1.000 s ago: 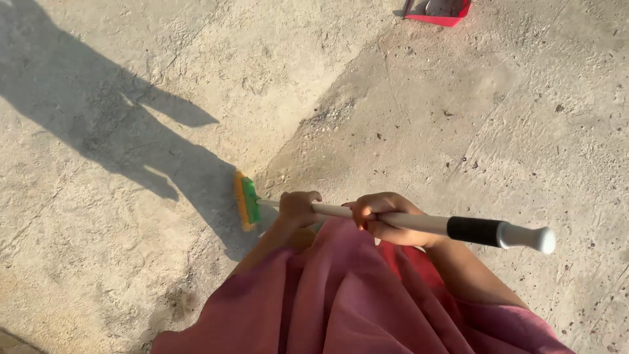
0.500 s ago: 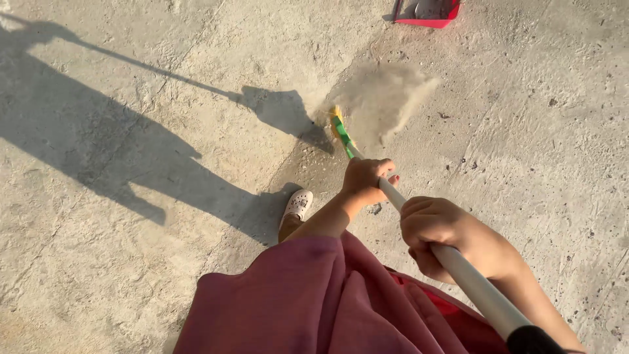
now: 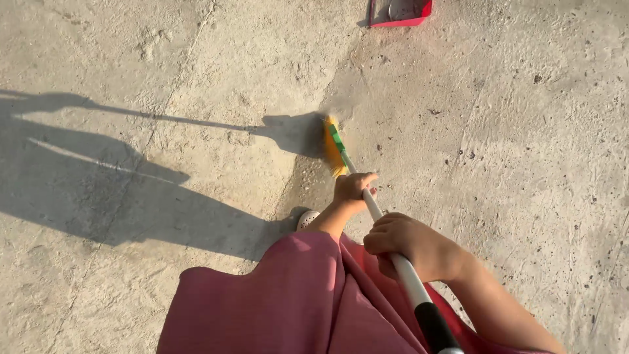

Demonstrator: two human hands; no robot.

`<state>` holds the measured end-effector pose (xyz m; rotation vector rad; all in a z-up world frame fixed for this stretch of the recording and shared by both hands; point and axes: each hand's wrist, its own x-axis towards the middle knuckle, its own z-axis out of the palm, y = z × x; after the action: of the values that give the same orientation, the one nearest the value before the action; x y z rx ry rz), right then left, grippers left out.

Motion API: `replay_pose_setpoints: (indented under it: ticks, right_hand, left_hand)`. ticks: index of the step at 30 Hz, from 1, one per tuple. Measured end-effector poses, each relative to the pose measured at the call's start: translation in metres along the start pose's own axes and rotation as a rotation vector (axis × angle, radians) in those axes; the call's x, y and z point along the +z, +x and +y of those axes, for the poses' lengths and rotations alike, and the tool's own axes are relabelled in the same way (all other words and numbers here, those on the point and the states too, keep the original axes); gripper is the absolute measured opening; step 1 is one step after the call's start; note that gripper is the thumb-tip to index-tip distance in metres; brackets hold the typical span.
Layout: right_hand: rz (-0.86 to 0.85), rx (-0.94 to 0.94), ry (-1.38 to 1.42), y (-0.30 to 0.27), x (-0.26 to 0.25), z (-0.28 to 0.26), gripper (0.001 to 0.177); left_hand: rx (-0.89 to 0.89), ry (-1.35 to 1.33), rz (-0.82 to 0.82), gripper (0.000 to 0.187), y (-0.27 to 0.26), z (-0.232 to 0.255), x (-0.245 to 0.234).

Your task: The recorder is sweeping the outdoor concrete floor with a broom and collecting the dust into a dustpan.

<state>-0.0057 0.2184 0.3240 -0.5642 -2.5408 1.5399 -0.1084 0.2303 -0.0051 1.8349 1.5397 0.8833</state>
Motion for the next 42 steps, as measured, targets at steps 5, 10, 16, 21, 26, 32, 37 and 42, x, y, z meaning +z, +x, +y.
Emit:
replay_pose_setpoints:
  ticks: [5, 10, 16, 21, 26, 32, 37, 42]
  right_hand:
    - [0.099, -0.075, 0.017, -0.011, -0.024, -0.021, 0.021]
    - [0.256, -0.101, 0.109, -0.007, -0.023, -0.009, 0.014]
    - [0.245, -0.050, 0.281, 0.027, -0.006, 0.021, 0.010]
    - [0.005, -0.092, -0.031, 0.049, 0.021, 0.010, 0.016]
    - [0.033, -0.160, -0.023, 0.031, -0.007, -0.018, 0.019]
    - [0.151, -0.111, 0.199, 0.012, -0.018, -0.012, 0.012]
    - [0.113, 0.001, 0.187, 0.033, 0.024, -0.011, 0.014]
    - [0.038, -0.073, -0.051, 0.005, 0.036, -0.013, 0.022]
  left_hand:
    - [0.001, -0.090, -0.075, 0.021, 0.034, 0.064, -0.043]
    - [0.056, 0.056, -0.182, 0.013, -0.004, 0.038, -0.080]
    - [0.052, 0.161, -0.211, 0.018, -0.004, -0.028, -0.069]
    - [0.095, 0.064, -0.114, 0.025, 0.020, -0.034, -0.048]
    - [0.152, -0.055, -0.106, 0.012, 0.027, 0.023, -0.096]
    - [0.208, 0.030, -0.105, 0.013, -0.012, 0.017, -0.108]
    - [0.051, 0.084, -0.252, 0.029, -0.014, -0.027, -0.062]
    - [0.045, -0.092, -0.198, 0.031, 0.002, 0.002, -0.046]
